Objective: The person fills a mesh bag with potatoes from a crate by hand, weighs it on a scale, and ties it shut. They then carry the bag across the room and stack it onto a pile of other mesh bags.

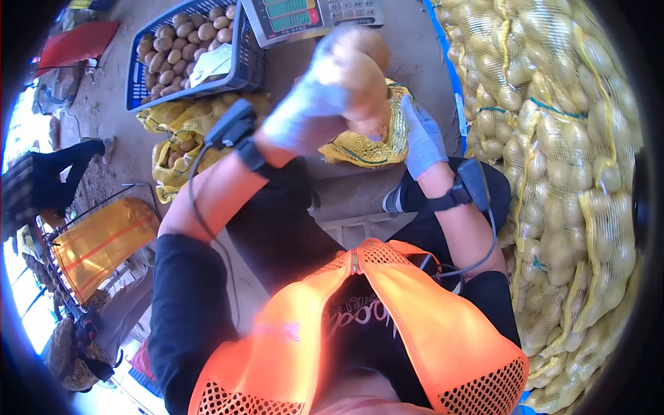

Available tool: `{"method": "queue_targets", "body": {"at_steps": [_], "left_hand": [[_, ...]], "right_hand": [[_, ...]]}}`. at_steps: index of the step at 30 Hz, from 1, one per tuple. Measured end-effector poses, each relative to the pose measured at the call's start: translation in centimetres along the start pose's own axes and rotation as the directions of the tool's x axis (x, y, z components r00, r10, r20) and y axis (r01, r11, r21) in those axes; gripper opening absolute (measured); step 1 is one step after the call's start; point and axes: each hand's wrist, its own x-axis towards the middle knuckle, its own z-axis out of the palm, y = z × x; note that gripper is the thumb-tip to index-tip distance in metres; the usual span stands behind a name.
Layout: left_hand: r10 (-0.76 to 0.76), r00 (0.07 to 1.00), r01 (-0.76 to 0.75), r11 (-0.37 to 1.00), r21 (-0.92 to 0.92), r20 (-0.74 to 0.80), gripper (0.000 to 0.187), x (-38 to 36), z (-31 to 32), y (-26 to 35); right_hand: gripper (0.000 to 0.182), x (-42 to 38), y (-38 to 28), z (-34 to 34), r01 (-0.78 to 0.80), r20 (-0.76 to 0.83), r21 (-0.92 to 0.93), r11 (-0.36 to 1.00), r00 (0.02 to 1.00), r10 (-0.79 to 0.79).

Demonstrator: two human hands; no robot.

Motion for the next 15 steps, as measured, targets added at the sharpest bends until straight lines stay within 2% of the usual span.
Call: {"method": "queue_targets", "body": {"at_steps": [1,2,3,4,5,7,8,10,11,13,14,15], "left_hand": [[0.133,0.977,-0.102,0.977,0.186,-0.163,0.086,0.7,-0.4,-2.2],[0.159,0.975,-0.079,0.899,0.430,-0.154,0.092,1.1,-0.6,-3.1],[0.111,0.989,-0.022,0.777,0.630,-0.103,0.091,1.1,-1.7,-4.1],[0.071,0.997,-0.010,0.346,0.938,-0.015,0.088,0.9,-2.6,-4.3],[-0.052,0.988,0.141,-0.084,0.986,-0.146,0.065,0.9,-2.0,-3.8],[-0.054,0.961,0.234,-0.366,0.901,-0.271,0.045,-0.6,-0.2,-3.6],[-0.052,0.959,0.241,-0.373,0.896,-0.279,0.045,-1.1,0.8,-3.5],[-0.054,0.956,0.209,-0.564,0.799,-0.288,0.035,-1.9,2.5,-2.9],[-0.048,0.955,0.215,-0.570,0.793,-0.293,0.035,-2.2,2.1,-2.6],[0.014,0.990,0.114,-0.657,0.745,-0.140,0.035,-2.7,0.5,-2.0],[0.028,0.995,0.081,-0.788,0.611,-0.096,0.030,-2.9,2.8,-0.9],[0.027,0.995,0.081,-0.789,0.609,-0.097,0.030,-3.1,2.6,-0.9]], "right_hand": [[0.035,0.1,-0.4,-0.2,0.017,0.008,0.014,1.000,1.000,-0.017],[0.035,0.2,-0.8,-0.4,0.015,0.006,0.039,0.999,1.000,-0.015],[0.035,0.4,-1.1,-0.7,0.011,0.003,0.063,0.998,1.000,-0.012],[0.033,1.1,-0.9,-1.5,-0.086,0.069,0.200,0.976,0.995,0.074],[0.033,1.3,-1.0,-1.9,-0.076,0.071,0.212,0.974,0.996,0.062],[0.036,1.5,-0.8,-2.7,0.038,0.013,0.077,0.996,0.999,-0.039],[0.037,1.6,-1.2,-3.0,0.024,-0.009,0.070,0.997,1.000,-0.024],[0.035,2.5,-1.8,-3.8,0.018,-0.008,0.056,0.998,1.000,-0.017],[0.033,2.6,-1.9,-3.9,0.019,-0.022,0.037,0.999,1.000,-0.018],[0.028,1.6,-3.3,-2.8,0.072,-0.053,0.033,0.997,0.996,-0.070],[0.026,1.0,-3.9,-2.4,0.094,-0.067,0.103,0.990,0.994,-0.087],[0.024,0.5,-4.5,-2.0,0.113,-0.084,0.172,0.979,0.991,-0.099]]}}
